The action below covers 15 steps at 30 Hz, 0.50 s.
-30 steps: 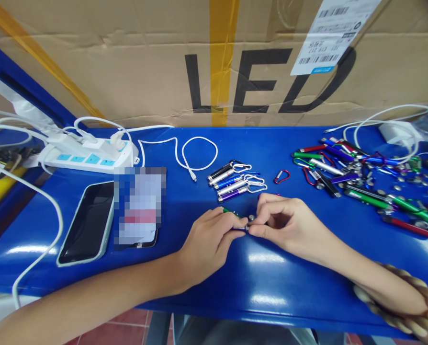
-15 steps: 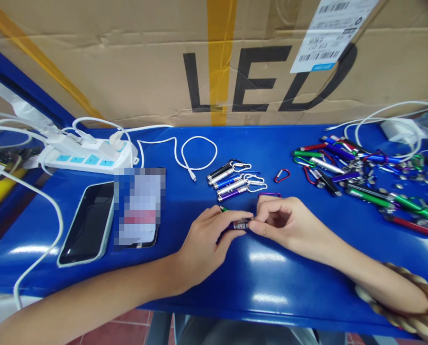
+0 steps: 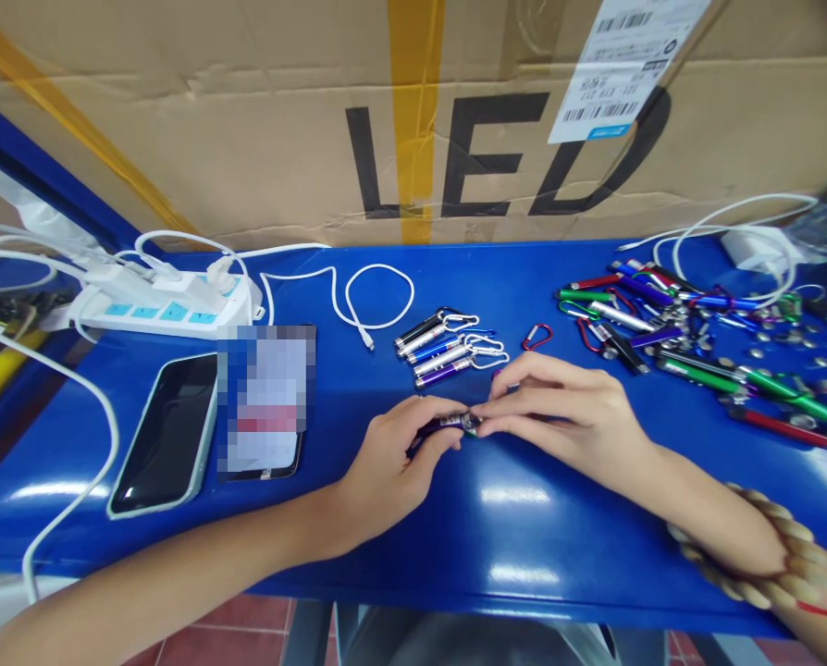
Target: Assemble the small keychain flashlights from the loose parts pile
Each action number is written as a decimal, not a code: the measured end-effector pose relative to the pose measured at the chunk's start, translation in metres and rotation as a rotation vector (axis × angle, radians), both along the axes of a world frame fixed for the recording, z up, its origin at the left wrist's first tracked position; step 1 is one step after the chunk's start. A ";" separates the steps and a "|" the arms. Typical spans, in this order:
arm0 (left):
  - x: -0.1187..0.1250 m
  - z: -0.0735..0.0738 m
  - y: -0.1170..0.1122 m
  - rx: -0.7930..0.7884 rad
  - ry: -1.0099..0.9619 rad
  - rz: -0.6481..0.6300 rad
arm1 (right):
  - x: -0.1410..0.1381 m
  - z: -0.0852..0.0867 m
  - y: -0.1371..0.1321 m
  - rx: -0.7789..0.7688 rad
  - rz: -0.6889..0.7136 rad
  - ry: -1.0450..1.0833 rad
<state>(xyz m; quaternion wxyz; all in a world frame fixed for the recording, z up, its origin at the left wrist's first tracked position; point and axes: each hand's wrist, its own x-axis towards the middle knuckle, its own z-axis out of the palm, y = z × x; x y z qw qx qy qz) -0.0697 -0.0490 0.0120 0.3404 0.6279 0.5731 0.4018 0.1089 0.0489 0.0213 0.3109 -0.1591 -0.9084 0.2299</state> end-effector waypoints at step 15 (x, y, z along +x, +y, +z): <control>0.001 -0.003 -0.003 -0.022 -0.005 -0.071 | -0.006 -0.002 -0.005 -0.183 0.056 0.052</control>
